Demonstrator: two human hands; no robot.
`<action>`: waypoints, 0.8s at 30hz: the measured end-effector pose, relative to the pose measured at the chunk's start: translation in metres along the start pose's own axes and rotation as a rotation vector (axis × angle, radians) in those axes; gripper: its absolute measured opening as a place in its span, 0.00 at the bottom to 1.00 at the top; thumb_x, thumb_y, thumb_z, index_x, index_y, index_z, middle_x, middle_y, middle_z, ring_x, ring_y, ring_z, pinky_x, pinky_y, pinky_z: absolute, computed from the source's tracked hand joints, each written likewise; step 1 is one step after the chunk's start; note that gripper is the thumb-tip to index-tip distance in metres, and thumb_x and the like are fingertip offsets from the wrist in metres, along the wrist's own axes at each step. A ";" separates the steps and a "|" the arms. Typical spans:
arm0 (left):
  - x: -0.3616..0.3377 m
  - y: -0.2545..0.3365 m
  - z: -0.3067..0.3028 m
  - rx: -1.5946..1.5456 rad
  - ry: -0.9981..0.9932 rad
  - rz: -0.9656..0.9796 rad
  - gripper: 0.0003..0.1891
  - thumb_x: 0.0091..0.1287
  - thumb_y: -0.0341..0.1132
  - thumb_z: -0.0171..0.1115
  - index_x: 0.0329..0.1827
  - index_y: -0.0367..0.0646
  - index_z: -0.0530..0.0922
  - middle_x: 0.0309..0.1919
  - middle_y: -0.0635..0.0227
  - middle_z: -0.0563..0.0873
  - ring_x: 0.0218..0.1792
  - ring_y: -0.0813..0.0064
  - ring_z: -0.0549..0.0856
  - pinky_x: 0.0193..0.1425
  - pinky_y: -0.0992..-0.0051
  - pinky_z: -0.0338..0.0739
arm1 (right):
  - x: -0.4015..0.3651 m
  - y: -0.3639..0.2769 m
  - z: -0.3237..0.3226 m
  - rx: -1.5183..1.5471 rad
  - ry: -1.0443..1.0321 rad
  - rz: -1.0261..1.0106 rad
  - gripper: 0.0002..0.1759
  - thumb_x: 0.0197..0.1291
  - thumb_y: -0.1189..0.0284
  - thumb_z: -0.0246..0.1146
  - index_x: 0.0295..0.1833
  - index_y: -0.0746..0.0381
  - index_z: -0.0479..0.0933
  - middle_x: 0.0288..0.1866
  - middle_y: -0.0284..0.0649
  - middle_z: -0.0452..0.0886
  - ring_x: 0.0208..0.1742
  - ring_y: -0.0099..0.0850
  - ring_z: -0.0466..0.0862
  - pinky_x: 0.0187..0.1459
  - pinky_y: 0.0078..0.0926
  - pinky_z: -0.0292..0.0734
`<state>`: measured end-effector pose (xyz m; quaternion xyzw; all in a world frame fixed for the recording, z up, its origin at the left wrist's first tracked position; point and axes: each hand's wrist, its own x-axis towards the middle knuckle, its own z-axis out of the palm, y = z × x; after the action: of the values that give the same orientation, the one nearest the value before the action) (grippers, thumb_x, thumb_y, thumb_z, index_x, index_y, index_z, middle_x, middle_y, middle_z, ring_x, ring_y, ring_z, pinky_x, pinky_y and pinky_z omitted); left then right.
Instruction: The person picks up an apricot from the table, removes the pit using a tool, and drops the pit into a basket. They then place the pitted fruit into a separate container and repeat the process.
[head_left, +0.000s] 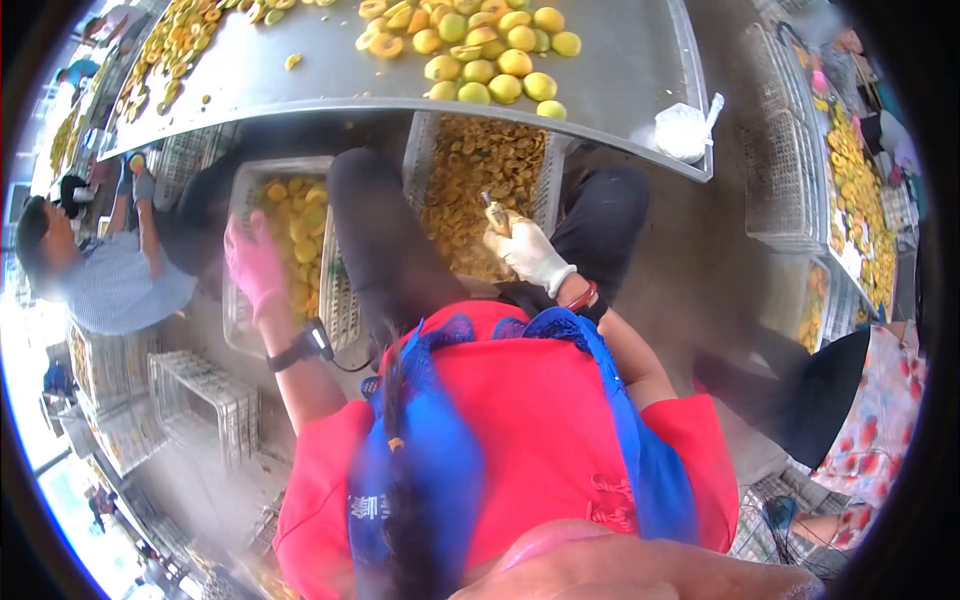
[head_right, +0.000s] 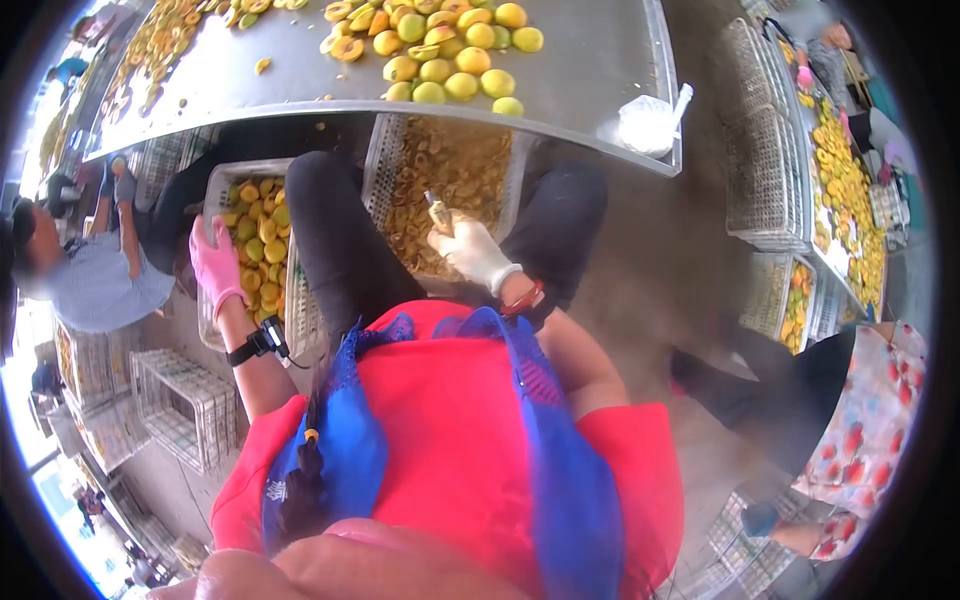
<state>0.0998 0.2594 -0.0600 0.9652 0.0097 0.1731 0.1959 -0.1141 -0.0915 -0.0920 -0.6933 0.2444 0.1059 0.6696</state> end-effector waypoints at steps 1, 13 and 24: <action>0.007 0.028 0.002 -0.080 -0.050 0.086 0.31 0.75 0.53 0.56 0.70 0.38 0.72 0.63 0.50 0.80 0.66 0.51 0.77 0.69 0.60 0.71 | 0.001 0.001 -0.001 -0.018 0.019 -0.022 0.12 0.67 0.66 0.63 0.48 0.64 0.75 0.31 0.35 0.79 0.27 0.24 0.77 0.32 0.29 0.73; 0.098 0.333 0.195 0.032 -0.672 0.357 0.38 0.72 0.67 0.41 0.66 0.43 0.76 0.62 0.45 0.81 0.63 0.46 0.80 0.69 0.50 0.69 | 0.010 0.050 -0.027 -0.751 0.080 -0.602 0.13 0.69 0.64 0.61 0.41 0.63 0.80 0.24 0.46 0.79 0.25 0.37 0.83 0.29 0.37 0.77; 0.115 0.344 0.251 -0.026 -0.863 0.359 0.46 0.59 0.65 0.66 0.71 0.39 0.71 0.66 0.46 0.79 0.67 0.51 0.78 0.71 0.59 0.70 | 0.005 0.032 -0.033 -0.283 0.144 -0.246 0.09 0.65 0.68 0.60 0.43 0.63 0.79 0.27 0.47 0.79 0.30 0.44 0.83 0.34 0.42 0.76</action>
<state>0.2754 -0.1425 -0.1072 0.9328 -0.2419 -0.2131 0.1608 -0.1314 -0.1243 -0.1199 -0.8109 0.1879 0.0066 0.5541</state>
